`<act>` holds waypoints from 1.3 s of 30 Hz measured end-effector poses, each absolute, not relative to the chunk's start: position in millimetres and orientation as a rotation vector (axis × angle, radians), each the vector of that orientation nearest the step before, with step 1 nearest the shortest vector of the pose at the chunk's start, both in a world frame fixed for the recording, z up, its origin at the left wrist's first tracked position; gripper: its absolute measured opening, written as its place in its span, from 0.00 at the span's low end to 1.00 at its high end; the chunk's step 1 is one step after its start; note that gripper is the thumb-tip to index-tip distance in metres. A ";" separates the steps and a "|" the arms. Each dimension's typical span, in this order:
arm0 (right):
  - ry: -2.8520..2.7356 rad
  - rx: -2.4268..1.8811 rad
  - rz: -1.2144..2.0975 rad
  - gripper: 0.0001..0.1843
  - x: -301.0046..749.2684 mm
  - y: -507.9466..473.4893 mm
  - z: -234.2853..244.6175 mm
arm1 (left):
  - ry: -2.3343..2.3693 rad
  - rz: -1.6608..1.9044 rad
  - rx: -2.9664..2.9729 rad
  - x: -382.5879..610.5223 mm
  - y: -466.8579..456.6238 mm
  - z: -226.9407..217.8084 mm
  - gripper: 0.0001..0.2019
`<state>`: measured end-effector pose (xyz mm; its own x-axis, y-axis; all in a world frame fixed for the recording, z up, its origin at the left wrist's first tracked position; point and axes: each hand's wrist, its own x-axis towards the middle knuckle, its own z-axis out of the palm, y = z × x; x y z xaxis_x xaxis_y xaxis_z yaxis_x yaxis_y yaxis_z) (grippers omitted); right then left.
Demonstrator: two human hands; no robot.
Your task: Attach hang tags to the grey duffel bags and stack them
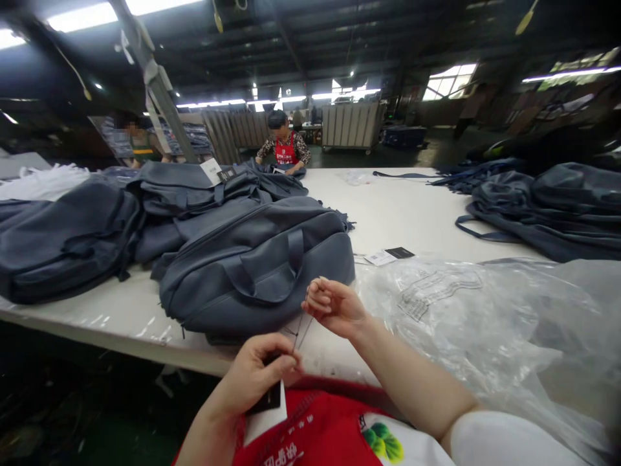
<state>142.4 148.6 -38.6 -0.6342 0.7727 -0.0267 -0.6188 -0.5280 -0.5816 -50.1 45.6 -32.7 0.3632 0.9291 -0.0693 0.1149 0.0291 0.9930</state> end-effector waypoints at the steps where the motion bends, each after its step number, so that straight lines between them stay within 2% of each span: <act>1: -0.732 -0.339 2.179 0.12 136.6 148.6 -38.8 | 0.991 0.764 1.431 -50.7 42.3 -30.6 0.14; 3: -0.880 -0.330 2.207 0.13 121.8 146.7 -41.5 | 1.041 0.748 1.500 -56.1 37.9 -30.1 0.19; 8: -1.087 -0.512 2.479 0.28 64.4 131.5 -67.4 | 1.562 1.267 1.378 -100.1 35.0 -34.3 0.23; 11: -0.996 -0.523 2.542 0.29 32.9 129.7 -77.4 | 1.742 1.406 1.335 -123.2 31.4 -30.7 0.22; 13: -0.725 -0.504 2.528 0.28 21.5 138.8 -72.7 | 1.794 1.420 1.385 -126.5 28.9 -29.6 0.23; 16: -0.310 -0.515 2.427 0.21 19.5 167.8 -53.2 | 1.828 1.403 1.463 -118.5 29.2 -33.6 0.23; 19: -0.260 -0.584 2.265 0.16 29.4 201.5 -32.2 | 1.846 1.384 1.499 -109.2 34.5 -40.0 0.24; 26: -1.180 -0.648 1.395 0.20 64.9 196.6 0.7 | 2.001 1.558 1.670 -109.9 55.5 -24.2 0.20; 32: -1.643 -0.436 1.131 0.18 90.7 138.7 27.8 | 1.950 1.816 1.932 -103.9 74.0 0.5 0.10; 34: -1.681 -0.379 1.143 0.16 95.5 129.3 33.5 | 1.864 1.730 2.093 -97.1 72.5 4.7 0.15; 39: -1.785 -0.224 1.222 0.12 96.7 121.3 44.9 | 1.652 1.204 2.279 -80.4 55.4 14.7 0.29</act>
<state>96.7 121.3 44.9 -0.5512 0.5950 0.5849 -0.3296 0.4887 -0.8078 -80.4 55.4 14.7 0.1095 0.8337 0.5413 0.7707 -0.4151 0.4834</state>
